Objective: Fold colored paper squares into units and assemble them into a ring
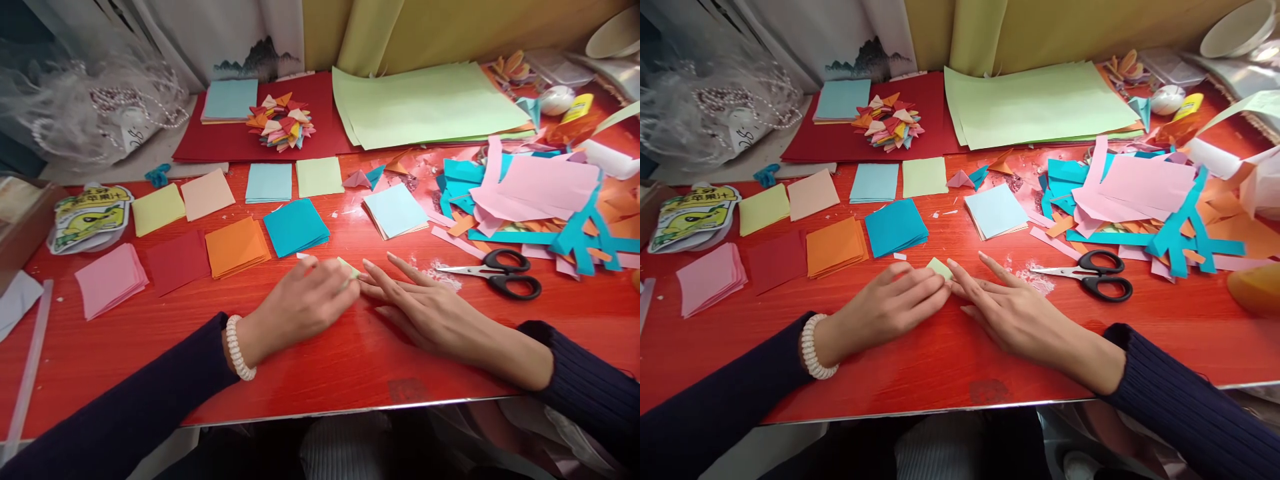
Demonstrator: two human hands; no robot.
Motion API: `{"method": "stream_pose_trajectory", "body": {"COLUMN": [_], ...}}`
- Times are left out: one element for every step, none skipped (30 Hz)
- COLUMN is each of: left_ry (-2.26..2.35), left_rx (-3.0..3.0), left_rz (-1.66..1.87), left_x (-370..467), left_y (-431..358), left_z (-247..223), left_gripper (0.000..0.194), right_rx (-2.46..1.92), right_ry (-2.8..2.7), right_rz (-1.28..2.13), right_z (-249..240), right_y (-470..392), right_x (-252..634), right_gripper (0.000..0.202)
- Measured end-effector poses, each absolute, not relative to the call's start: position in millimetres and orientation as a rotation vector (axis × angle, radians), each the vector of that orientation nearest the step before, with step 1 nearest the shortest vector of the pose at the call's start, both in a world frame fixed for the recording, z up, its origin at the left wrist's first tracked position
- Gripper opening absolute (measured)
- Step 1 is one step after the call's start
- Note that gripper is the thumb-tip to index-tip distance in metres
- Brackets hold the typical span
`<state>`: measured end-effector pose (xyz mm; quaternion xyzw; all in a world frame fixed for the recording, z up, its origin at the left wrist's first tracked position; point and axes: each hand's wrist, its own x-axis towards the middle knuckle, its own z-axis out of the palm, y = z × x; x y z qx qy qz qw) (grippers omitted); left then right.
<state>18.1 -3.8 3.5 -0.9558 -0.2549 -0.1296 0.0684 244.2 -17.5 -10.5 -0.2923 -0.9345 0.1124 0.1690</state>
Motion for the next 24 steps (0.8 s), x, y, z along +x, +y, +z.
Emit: {"method": "stream_pose_trajectory", "body": {"left_ry": [-0.613,-0.509,-0.455,-0.436,-0.434,-0.434,-0.435,-0.440,-0.448,-0.459,-0.473,-0.488,-0.502,-0.513,-0.521,-0.530,-0.537,-0.544,-0.551,-0.561,-0.573,-0.587,-0.599,-0.609], "left_rx": [-2.878,-2.875,-2.874,-2.876,-2.879,-2.881,-2.878,-2.872,-2.865,-2.860,-2.859,-2.861,-2.867,-2.874,-2.880,-2.884,-2.886,-2.888,-2.885,-2.877,-2.870,-2.864,-2.863,-2.867], "left_rz": [-0.400,-0.405,-0.402,-0.396,-0.384,-0.374,-0.369,-0.365,-0.369,-0.368,-0.371,-0.374,-0.374,-0.378,-0.386,-0.394,-0.406,-0.414,-0.424,-0.432,-0.435,-0.436,-0.433,-0.427], "left_x": [17,16,14,12,11,9,7,6,4,2,0,-2,-4,-6,-9,-11,-13,-15,-17,-19,-21,-23,-25,-27], "left_y": [-3,-3,-2,-2,-2,-2,-2,-3,-4,-6,-7,-8,-9,-11,-12,-13,-14,-15,-16,-17,-18,-19,-19,-20], "left_z": [5,7,8,9,9,10,11,11,12,13,14,15,15,15,15,15,14,14,14,14,14,14,14,13], "left_gripper": [0.020,0.020,0.020,0.020,0.021,0.023,0.024,0.025,0.024,0.024,0.024,0.024,0.024,0.024,0.025,0.025,0.024,0.024,0.023,0.022,0.022,0.022,0.022,0.022], "right_rx": [-0.831,-0.827,-0.824,-0.822,-0.825,-0.832,-0.841,-0.853,-0.863,-0.867,-0.869,-0.868,-0.867,-0.865,-0.860,-0.855,-0.849,-0.841,-0.837,-0.834,-0.840,-0.859,-0.884,-0.936], "right_ry": [-2.660,-2.666,-2.677,-2.687,-2.697,-2.711,-2.724,-2.732,-2.733,-2.734,-2.736,-2.736,-2.734,-2.738,-2.740,-2.740,-2.736,-2.734,-2.733,-2.735,-2.739,-2.744,-2.742,-2.735], "right_rz": [0.299,0.272,0.245,0.217,0.191,0.170,0.152,0.130,0.101,0.072,0.042,0.013,-0.013,-0.029,-0.039,-0.045,-0.050,-0.053,-0.057,-0.055,-0.044,-0.024,0.000,0.025], "right_z": [-11,-11,-11,-11,-11,-12,-12,-13,-13,-14,-14,-14,-14,-13,-12,-11,-10,-10,-11,-12,-13,-16,-18,-20], "right_y": [-18,-18,-18,-19,-19,-20,-20,-20,-19,-19,-18,-18,-18,-17,-17,-17,-17,-17,-17,-17,-17,-16,-15,-14], "right_x": [244,244,244,244,245,245,246,248,250,252,254,255,257,258,258,258,258,258,259,260,264,268,274,281], "right_gripper": [0.066,0.065,0.065,0.065,0.064,0.064,0.063,0.062,0.061,0.059,0.057,0.055,0.053,0.052,0.050,0.049,0.048,0.047,0.047,0.047,0.048,0.049,0.050,0.053]}}
